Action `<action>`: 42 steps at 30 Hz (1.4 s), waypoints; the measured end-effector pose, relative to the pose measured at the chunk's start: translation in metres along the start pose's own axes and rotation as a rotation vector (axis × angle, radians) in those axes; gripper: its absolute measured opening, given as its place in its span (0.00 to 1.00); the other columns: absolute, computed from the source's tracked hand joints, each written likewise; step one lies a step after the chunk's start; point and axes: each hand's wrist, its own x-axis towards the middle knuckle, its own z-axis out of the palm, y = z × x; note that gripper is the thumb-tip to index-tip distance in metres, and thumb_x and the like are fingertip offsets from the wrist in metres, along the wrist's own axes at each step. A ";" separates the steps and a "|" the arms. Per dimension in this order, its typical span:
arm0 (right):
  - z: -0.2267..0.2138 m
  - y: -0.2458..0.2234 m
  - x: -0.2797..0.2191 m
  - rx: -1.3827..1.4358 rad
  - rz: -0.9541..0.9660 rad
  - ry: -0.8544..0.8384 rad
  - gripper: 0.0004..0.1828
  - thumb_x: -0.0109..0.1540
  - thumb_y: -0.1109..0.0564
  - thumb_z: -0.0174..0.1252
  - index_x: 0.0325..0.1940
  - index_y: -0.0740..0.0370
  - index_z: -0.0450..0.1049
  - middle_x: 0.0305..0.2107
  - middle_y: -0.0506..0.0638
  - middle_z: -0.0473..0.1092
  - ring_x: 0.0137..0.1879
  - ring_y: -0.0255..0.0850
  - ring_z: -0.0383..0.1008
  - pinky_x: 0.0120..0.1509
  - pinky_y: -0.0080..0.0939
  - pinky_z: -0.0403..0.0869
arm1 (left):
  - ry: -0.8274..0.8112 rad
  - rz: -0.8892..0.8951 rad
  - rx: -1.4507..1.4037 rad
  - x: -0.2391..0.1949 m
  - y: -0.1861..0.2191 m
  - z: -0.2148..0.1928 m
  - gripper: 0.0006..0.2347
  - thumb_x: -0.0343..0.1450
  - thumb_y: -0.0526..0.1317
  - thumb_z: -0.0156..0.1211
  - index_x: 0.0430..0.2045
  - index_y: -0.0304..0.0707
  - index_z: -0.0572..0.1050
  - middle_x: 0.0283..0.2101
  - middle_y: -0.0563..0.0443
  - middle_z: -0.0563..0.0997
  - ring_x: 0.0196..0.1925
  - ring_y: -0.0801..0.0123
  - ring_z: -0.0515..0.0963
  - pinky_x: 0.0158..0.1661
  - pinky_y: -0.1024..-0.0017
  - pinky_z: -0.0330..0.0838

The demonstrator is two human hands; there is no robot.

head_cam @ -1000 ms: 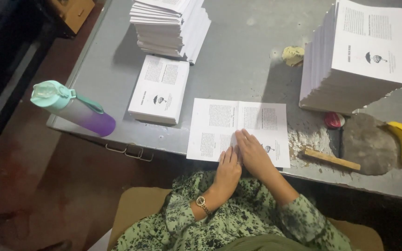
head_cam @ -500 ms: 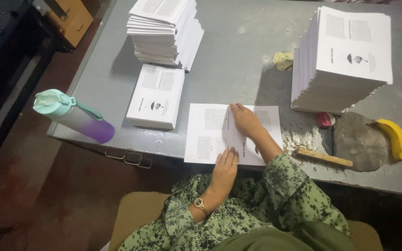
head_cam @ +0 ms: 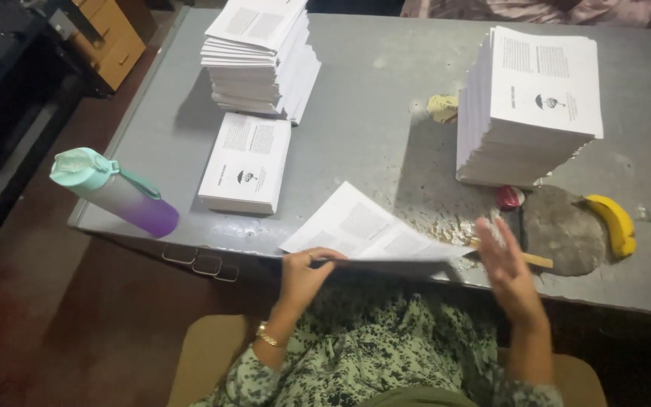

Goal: Folding printed paper sheets and using a wooden block to sharpen the creases.

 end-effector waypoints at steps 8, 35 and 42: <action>0.012 0.061 0.003 0.081 -0.016 0.088 0.74 0.35 0.63 0.69 0.81 0.50 0.39 0.71 0.65 0.52 0.77 0.53 0.50 0.78 0.58 0.51 | 0.014 -0.139 -0.023 0.012 0.046 -0.032 0.09 0.58 0.30 0.72 0.23 0.51 0.87 0.26 0.55 0.88 0.37 0.66 0.88 0.42 0.71 0.78; 0.100 0.150 -0.001 -0.803 -0.354 0.585 0.20 0.57 0.65 0.68 0.52 0.73 0.77 0.41 0.69 0.74 0.50 0.62 0.74 0.43 0.57 0.72 | -0.472 0.338 0.668 0.009 -0.034 0.133 0.21 0.76 0.45 0.49 0.66 0.46 0.65 0.73 0.48 0.60 0.75 0.52 0.58 0.70 0.41 0.46; 0.100 0.154 0.000 -1.083 -0.685 0.185 0.23 0.63 0.68 0.55 0.62 0.60 0.75 0.59 0.57 0.73 0.67 0.59 0.68 0.68 0.49 0.71 | -0.305 0.069 0.664 -0.007 -0.035 0.090 0.19 0.71 0.46 0.56 0.57 0.46 0.71 0.73 0.50 0.58 0.74 0.53 0.56 0.69 0.48 0.50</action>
